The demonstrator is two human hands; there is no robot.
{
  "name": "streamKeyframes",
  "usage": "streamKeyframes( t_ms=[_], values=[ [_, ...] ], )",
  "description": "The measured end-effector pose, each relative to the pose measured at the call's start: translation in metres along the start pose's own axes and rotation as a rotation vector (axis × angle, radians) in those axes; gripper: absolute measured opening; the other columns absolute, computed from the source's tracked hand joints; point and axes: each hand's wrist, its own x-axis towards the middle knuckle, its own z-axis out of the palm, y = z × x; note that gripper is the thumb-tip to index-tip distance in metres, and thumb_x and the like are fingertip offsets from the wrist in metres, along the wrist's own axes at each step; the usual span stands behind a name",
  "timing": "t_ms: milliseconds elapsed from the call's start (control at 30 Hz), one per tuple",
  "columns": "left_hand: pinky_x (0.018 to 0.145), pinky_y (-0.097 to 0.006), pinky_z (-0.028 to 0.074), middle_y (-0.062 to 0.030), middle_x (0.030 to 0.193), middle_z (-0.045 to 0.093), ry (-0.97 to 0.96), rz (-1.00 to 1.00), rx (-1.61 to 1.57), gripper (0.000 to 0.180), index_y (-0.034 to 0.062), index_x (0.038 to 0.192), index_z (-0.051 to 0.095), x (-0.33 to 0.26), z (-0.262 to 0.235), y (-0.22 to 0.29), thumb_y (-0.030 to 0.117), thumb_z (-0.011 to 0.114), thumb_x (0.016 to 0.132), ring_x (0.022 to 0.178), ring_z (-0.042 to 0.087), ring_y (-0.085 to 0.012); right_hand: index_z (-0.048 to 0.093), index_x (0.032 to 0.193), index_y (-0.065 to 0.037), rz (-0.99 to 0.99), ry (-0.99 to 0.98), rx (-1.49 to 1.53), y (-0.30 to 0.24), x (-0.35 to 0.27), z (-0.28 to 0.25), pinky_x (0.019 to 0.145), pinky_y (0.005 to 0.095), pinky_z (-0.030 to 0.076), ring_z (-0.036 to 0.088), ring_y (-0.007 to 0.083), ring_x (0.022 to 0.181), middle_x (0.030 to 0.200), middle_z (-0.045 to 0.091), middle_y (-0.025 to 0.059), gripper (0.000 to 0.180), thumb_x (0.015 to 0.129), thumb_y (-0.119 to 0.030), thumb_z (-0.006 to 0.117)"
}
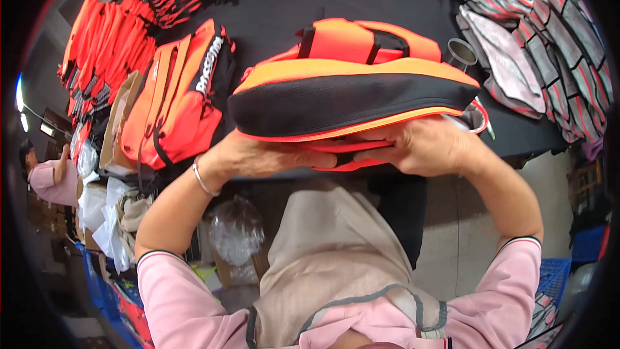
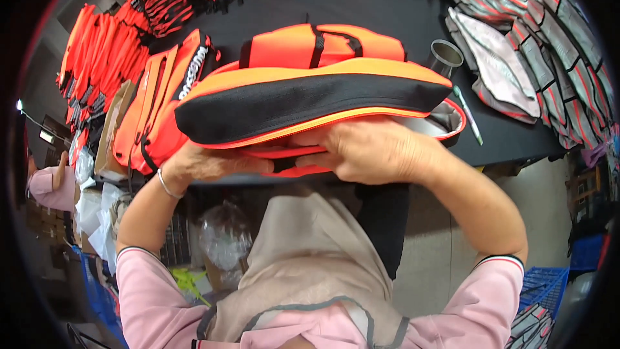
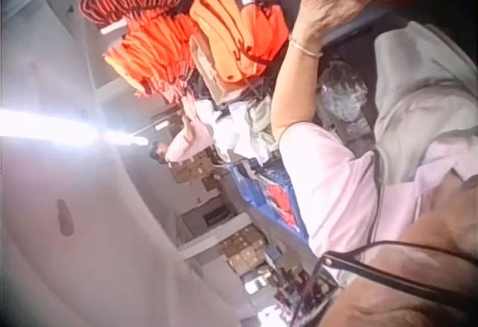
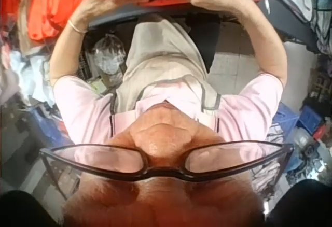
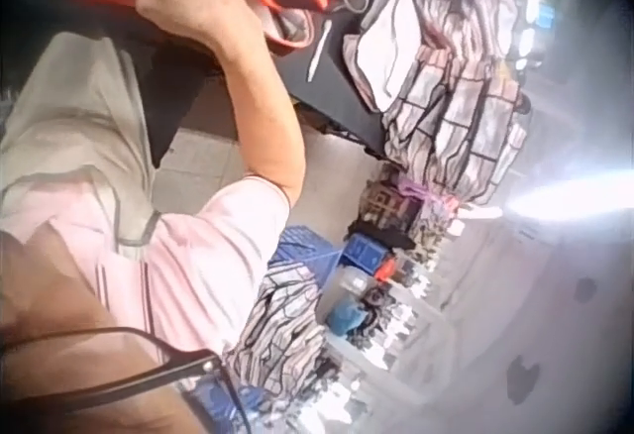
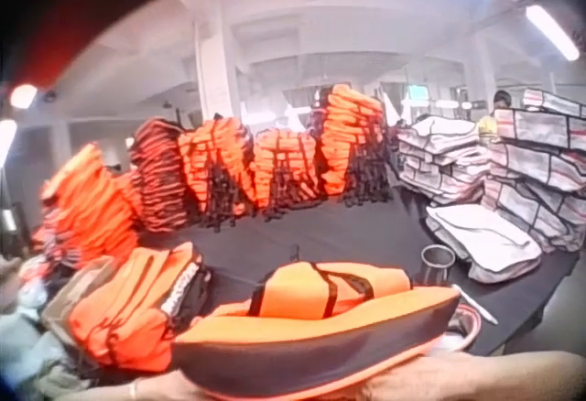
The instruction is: Inspecting and trimming loose threads on backpacks in a manufacturing setting.
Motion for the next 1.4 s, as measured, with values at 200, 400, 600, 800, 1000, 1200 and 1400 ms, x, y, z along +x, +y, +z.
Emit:
streamKeyframes(
  t_ms=[200,400,600,800,1000,1200,1400],
  values=[
    [0.098,-0.031,0.047,-0.0039,0.122,0.067,-0.055,-0.191,-0.116,0.048,0.0067,0.126,0.064,0.002,-0.001,-0.005,0.013,0.082,0.081,0.111,0.059,-0.0134,0.062,0.128,-0.005,0.376,-0.23,0.589,0.005,0.01,-0.003,0.099,0.0332,0.047,0.061,0.0223,0.109,0.122,0.066,0.011,0.063,0.076,-0.031,0.085],
    [0.1,-0.031,0.045,-0.0051,0.119,0.067,-0.076,-0.362,-0.183,0.047,0.0052,0.124,0.066,0.009,-0.011,0.006,0.025,0.081,0.084,0.111,0.056,-0.013,0.069,0.117,-0.007,0.374,-0.104,0.494,0.014,0.023,-0.018,0.095,0.0315,0.048,0.063,0.0193,0.104,0.112,0.07,0.0073,0.049,0.078,-0.034,0.083],
    [0.101,-0.031,0.043,-0.0057,0.124,0.065,-0.021,-0.384,-0.18,0.055,0.005,0.129,0.063,0.017,-0.001,0.007,0.032,0.079,0.084,0.114,0.055,-0.0141,0.072,0.112,-0.009,0.422,-0.053,0.419,0.015,0.022,-0.026,0.09,0.0309,0.05,0.065,0.0169,0.097,0.105,0.072,0.0059,0.043,0.075,-0.026,0.085],
    [0.104,-0.03,0.042,-0.0058,0.13,0.062,-0.062,-0.289,-0.06,0.057,0.0059,0.134,0.059,0.02,-0.015,-0.004,0.036,0.074,0.088,0.119,0.053,-0.0132,0.072,0.112,-0.007,0.282,-0.008,0.429,0.02,0.02,-0.035,0.09,0.0301,0.05,0.064,0.0151,0.097,0.103,0.071,0.0041,0.039,0.077,-0.021,0.083],
    [0.104,-0.035,0.047,-0.0142,0.123,0.066,0.344,0.041,0.021,0.028,0.0034,0.121,0.066,0.004,-0.071,-0.037,0.004,0.058,0.094,0.118,0.062,-0.0246,0.066,0.104,0.003,0.431,-0.275,0.032,0.038,0.001,-0.09,0.074,0.029,0.048,0.061,0.0159,0.079,0.082,0.066,0.0099,0.051,0.086,-0.044,0.074],
    [0.106,-0.035,0.043,-0.0089,0.133,0.058,0.429,0.238,0.007,0.034,-0.0012,0.131,0.057,-0.002,-0.117,-0.046,0.007,0.055,0.099,0.12,0.056,-0.0179,0.063,0.085,0.003,0.48,0.065,0.039,0.071,-0.092,-0.099,0.061,0.0299,0.043,0.051,0.0131,0.064,0.066,0.055,0.0055,0.04,0.083,-0.035,0.075],
    [0.101,-0.03,0.044,-0.0042,0.118,0.066,0.567,0.072,0.218,0.029,0.0006,0.123,0.065,0.001,-0.115,-0.042,0.017,0.063,0.098,0.11,0.059,-0.0132,0.054,0.066,-0.004,0.423,0.527,0.33,0.084,-0.091,-0.074,0.053,0.0242,0.028,0.034,0.0023,0.062,0.063,0.039,-0.0091,0.038,0.093,-0.026,0.068]
  ],
)
